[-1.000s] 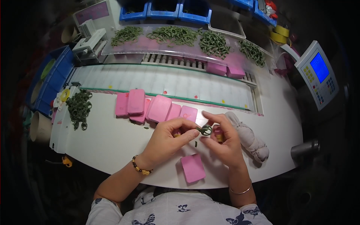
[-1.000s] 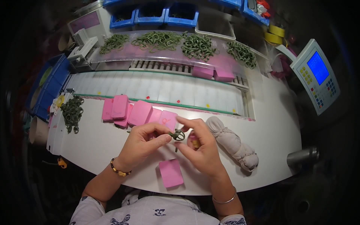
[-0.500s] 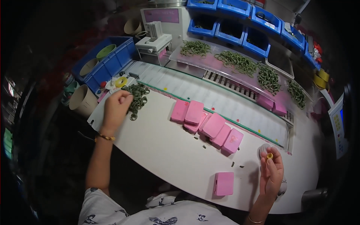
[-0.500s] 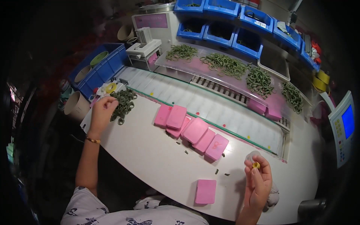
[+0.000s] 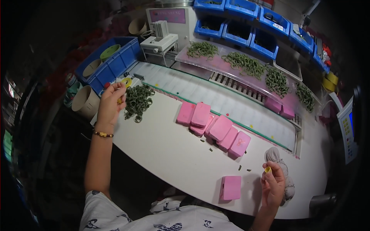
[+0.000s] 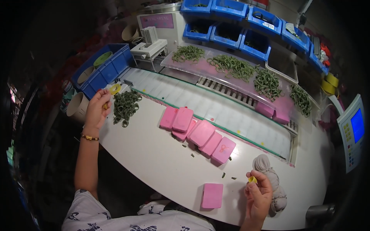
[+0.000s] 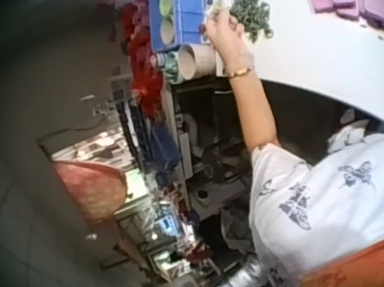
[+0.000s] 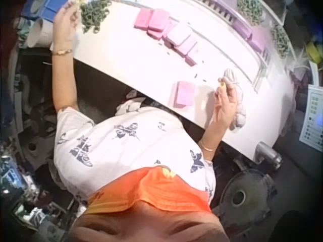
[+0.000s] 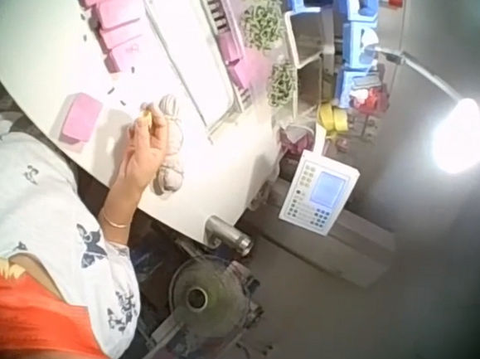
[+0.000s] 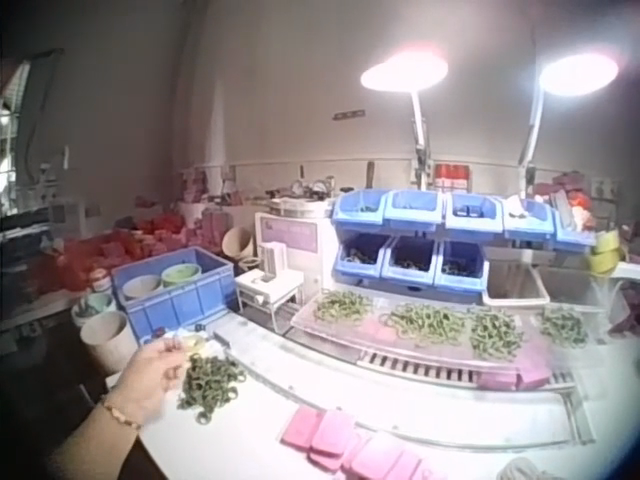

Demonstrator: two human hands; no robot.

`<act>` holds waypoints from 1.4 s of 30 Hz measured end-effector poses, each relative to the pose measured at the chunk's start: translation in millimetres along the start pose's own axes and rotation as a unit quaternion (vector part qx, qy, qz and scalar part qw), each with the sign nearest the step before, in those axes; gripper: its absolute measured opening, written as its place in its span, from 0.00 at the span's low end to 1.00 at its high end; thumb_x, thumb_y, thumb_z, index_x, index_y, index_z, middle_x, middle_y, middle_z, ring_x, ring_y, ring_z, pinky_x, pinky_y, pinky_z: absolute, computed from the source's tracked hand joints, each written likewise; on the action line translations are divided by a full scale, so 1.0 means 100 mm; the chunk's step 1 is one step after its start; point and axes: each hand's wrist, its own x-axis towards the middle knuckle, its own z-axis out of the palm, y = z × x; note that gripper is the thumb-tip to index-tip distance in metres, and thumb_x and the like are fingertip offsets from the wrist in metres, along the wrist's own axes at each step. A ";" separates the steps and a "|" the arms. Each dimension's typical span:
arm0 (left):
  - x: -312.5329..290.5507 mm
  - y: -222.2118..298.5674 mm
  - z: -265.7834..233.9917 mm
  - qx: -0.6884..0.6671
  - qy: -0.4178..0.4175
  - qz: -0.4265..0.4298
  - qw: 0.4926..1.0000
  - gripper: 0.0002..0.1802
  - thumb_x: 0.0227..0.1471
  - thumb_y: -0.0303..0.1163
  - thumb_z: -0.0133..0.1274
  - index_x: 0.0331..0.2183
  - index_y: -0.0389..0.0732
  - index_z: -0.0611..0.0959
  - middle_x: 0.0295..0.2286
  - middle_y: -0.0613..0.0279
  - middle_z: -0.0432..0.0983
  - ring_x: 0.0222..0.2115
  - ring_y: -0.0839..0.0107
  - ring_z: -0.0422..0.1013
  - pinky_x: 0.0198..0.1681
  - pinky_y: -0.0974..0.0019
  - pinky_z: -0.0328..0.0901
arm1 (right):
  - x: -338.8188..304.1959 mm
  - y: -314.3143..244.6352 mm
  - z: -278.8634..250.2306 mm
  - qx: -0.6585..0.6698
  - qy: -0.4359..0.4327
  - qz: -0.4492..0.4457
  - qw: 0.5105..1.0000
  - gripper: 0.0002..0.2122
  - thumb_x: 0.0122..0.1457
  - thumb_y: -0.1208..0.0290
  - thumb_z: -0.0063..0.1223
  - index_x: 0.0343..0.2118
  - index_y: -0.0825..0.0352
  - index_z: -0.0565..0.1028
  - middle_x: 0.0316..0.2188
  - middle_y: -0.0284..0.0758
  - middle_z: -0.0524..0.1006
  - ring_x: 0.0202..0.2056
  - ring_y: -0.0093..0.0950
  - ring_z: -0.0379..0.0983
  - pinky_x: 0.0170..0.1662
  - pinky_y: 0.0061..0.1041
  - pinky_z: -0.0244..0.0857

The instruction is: The person assembles small keychains by opening pink plastic cases, inserting a yellow core and a green coiled ring, then closing the cases. Completed units are placed on a conveyor belt that transports them away. The person repeats this process for multiple units throughout the clip.

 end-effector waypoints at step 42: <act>-1.55 -0.70 2.28 -0.095 -0.522 -0.220 0.818 0.13 0.59 0.27 0.57 0.46 0.33 0.81 0.36 0.60 0.81 0.35 0.75 0.77 0.39 0.71 0.74 | -0.05 0.07 0.37 -0.272 0.024 -0.315 0.909 0.13 0.48 0.93 0.60 0.34 0.69 0.75 0.39 0.39 0.76 0.43 0.31 0.77 0.44 0.25 0.74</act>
